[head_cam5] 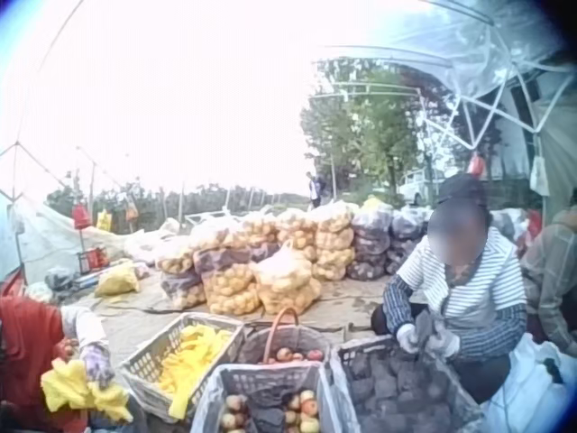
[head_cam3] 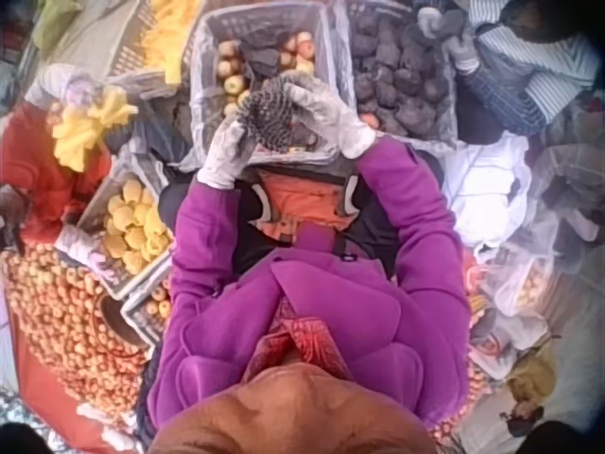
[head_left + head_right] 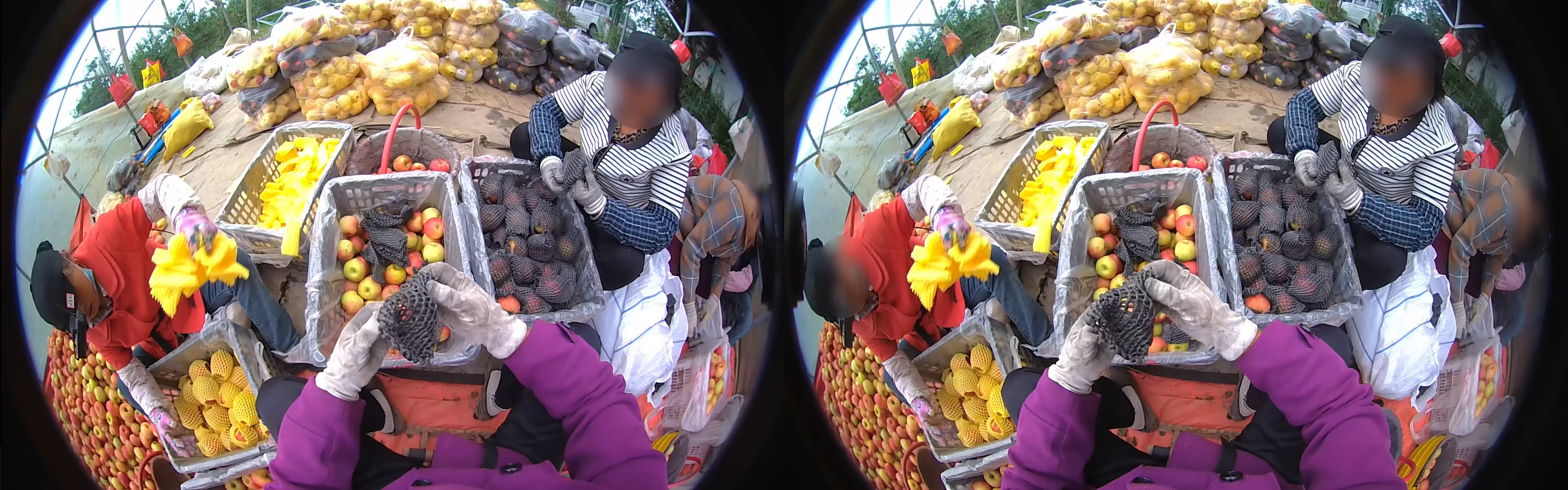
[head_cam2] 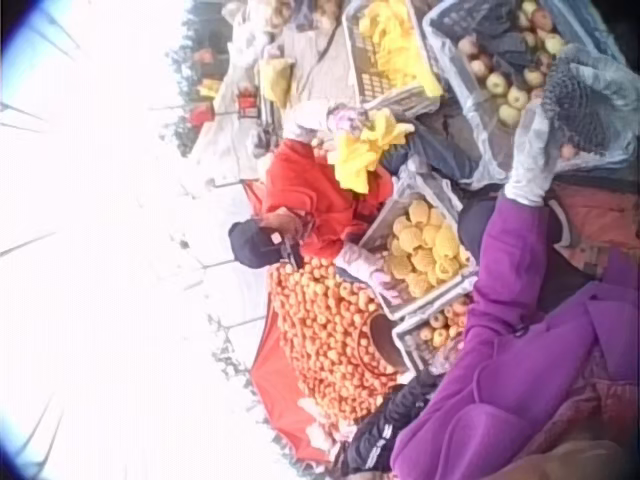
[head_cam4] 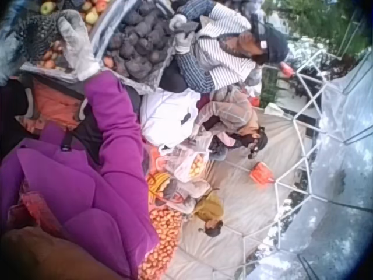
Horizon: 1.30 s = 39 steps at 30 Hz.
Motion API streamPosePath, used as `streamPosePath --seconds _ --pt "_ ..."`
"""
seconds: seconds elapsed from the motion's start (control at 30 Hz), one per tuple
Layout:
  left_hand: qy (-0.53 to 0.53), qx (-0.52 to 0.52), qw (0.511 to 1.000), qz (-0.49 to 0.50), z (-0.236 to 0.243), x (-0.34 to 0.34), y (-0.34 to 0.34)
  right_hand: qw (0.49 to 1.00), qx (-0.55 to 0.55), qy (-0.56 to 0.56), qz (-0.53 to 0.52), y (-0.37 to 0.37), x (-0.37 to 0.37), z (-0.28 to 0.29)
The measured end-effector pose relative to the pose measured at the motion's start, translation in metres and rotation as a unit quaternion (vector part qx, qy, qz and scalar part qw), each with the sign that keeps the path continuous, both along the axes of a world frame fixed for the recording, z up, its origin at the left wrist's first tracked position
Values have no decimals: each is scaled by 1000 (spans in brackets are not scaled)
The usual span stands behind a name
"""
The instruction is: The person places apples into black mesh bags and arranges them in a crate. They repeatedly pick apples from a nearby pile, insert each one into a mesh bag, and place the bag into a container. Other workers nearby also pack fruit.
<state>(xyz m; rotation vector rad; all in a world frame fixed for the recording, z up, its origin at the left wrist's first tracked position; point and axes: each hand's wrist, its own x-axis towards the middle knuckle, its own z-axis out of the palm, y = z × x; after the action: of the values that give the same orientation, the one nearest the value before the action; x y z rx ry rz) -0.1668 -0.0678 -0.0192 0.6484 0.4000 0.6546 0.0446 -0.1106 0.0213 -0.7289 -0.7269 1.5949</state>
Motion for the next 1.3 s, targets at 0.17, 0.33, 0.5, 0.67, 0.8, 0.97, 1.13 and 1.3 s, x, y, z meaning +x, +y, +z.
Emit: streamPosePath --seconds 0.17,0.33,0.5,0.67,0.8,0.97,1.13,1.3 --pt "-23 37 996 -76 14 3 -8 990 -42 131 39 -5 -7 4" --pt "-103 55 993 -5 22 1 -2 995 -10 89 36 -2 -13 -30" --pt "-52 6 993 -104 26 2 -11 999 24 11 29 -7 -27 -32" --pt "-80 -23 987 -138 22 2 -18 999 -18 15 48 -10 -39 -19" --pt "-87 53 993 -66 47 5 -18 995 64 -25 77 -12 -41 -54" --pt "-137 86 987 5 54 1 -12 963 146 -209 88 -13 -60 -94" --pt "-157 18 974 162 59 -20 9 977 3 -198 84 32 -45 -62" --pt "-13 92 966 240 67 -30 17 830 38 -556 -13 91 1 -165"
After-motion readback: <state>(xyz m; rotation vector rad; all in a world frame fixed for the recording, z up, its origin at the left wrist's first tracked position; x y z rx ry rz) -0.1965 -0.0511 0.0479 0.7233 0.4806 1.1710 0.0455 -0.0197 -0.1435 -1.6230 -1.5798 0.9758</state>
